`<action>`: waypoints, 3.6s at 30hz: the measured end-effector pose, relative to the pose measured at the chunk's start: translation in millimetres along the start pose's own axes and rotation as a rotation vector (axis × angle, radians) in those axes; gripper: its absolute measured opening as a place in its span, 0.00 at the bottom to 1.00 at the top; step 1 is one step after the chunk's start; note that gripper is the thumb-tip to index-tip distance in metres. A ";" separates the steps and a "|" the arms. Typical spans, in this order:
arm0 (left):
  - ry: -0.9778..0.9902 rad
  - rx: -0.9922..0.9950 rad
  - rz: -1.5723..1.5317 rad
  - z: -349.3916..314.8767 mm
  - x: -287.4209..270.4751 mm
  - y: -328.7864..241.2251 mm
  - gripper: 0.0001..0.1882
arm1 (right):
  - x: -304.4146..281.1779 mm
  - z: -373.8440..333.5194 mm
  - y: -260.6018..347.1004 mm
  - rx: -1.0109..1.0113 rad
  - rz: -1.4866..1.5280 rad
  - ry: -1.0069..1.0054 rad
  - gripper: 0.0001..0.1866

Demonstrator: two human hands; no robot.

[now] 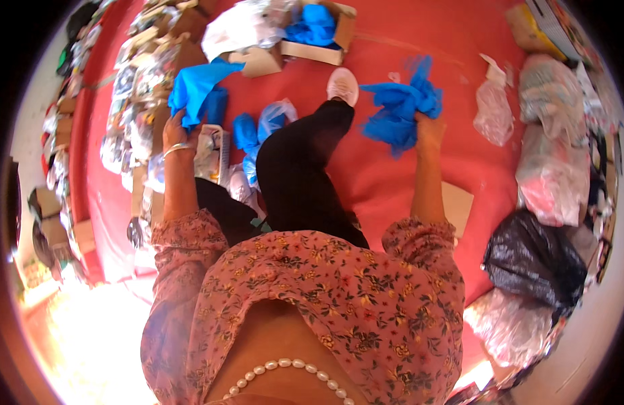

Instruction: The person sits on the floor and packs blue gloves into clear plastic bags. They gather gloves from a pile, place them into a bag, and tie the bag closed. The person repeats this process, creating a stack of finished packages.

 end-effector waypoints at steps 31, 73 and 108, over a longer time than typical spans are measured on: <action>-0.205 -0.039 -0.148 41.0 -108.6 -10.3 0.12 | 356.2 -299.5 28.0 -0.708 -0.768 0.749 0.17; -0.024 -0.291 -0.247 45.3 -78.2 5.9 0.17 | 334.0 -230.2 159.8 0.097 -0.070 1.019 0.20; 0.275 0.190 0.485 41.1 -41.5 24.3 0.25 | 278.1 -258.9 248.5 0.550 0.844 1.341 0.18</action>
Point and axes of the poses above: each hand's wrist, its own z-axis towards the middle knuckle, its own x-axis out of the palm, y = z × x, the point moved 9 cm from there along z, towards the middle knuckle, and after that the axes turned 10 degrees about -y, right-handed, at the moved point
